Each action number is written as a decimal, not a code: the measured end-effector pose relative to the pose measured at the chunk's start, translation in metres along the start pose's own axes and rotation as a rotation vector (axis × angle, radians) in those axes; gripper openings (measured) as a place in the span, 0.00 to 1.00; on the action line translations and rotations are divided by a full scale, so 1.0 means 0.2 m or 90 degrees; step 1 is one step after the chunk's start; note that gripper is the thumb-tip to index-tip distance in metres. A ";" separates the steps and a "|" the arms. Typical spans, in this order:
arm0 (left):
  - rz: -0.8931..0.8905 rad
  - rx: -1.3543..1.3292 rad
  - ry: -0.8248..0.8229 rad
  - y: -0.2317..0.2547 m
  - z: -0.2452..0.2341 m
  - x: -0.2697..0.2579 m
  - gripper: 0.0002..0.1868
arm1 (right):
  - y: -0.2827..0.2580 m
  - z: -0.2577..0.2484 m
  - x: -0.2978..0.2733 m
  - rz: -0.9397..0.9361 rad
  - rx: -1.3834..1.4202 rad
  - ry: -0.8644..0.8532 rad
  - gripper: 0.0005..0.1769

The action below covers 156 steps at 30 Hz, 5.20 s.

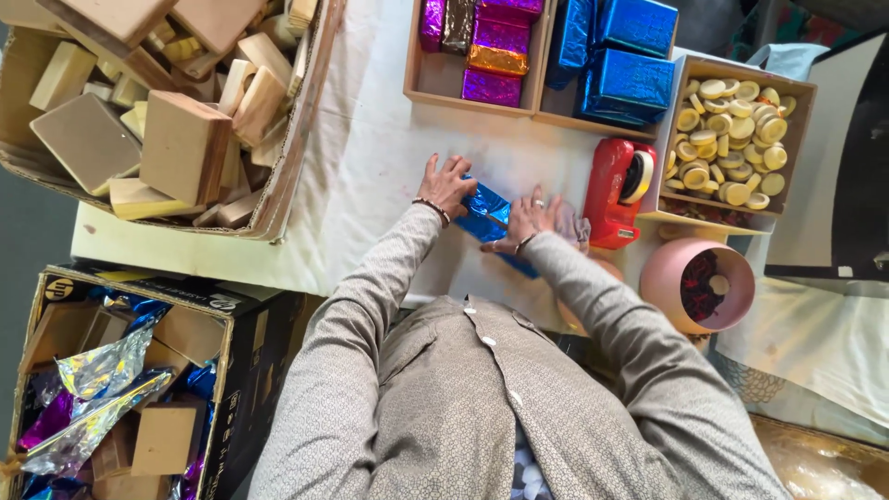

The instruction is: The recorder is wrapping bars of soap in decorative paper and foil.

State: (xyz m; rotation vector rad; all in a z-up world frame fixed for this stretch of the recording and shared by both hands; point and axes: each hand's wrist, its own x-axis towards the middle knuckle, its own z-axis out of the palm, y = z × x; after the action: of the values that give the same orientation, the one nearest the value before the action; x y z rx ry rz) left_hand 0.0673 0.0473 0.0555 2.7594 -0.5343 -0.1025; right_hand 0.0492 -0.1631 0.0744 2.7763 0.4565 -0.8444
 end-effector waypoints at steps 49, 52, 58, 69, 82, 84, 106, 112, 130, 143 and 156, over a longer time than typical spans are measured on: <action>-0.045 0.051 0.124 0.32 0.43 -0.41 0.35 | -0.01 0.27 -0.09 -0.261 0.016 0.404 0.32; -0.032 0.052 0.118 0.32 0.43 -0.41 0.34 | -0.01 0.27 -0.10 -0.249 -0.020 0.401 0.32; -0.042 0.029 0.112 0.32 0.44 -0.42 0.33 | -0.01 0.31 -0.10 -0.247 0.031 0.387 0.33; 0.003 0.100 0.095 0.29 0.47 -0.42 0.33 | -0.01 0.35 -0.12 -0.261 0.075 0.416 0.32; 0.021 0.067 0.081 0.28 0.43 -0.41 0.31 | -0.02 0.33 -0.16 -0.276 0.125 0.435 0.31; 0.033 0.075 0.072 0.28 0.45 -0.42 0.32 | -0.02 0.32 -0.18 -0.281 0.237 0.434 0.32; 0.024 0.092 0.079 0.34 0.42 -0.40 0.38 | 0.11 0.21 -0.27 -0.208 0.418 0.372 0.18; 0.019 0.099 0.076 0.33 0.43 -0.39 0.38 | 0.55 0.28 -0.40 0.029 0.365 0.620 0.04; 0.019 0.127 0.048 0.32 0.45 -0.39 0.39 | 1.33 0.78 0.01 0.214 0.903 0.232 0.10; 0.019 0.133 0.026 0.32 0.45 -0.39 0.39 | 1.14 0.65 -0.22 0.299 1.048 0.294 0.08; 0.013 0.113 0.036 0.32 0.43 -0.40 0.39 | 0.99 0.70 -0.29 0.347 1.132 0.397 0.14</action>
State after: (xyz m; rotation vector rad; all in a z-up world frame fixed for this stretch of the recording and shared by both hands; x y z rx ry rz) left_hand -0.0412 -0.0053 -0.0028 2.9178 -0.5824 0.0289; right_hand 0.0021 -0.4004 0.0135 4.0999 -1.8435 -0.0216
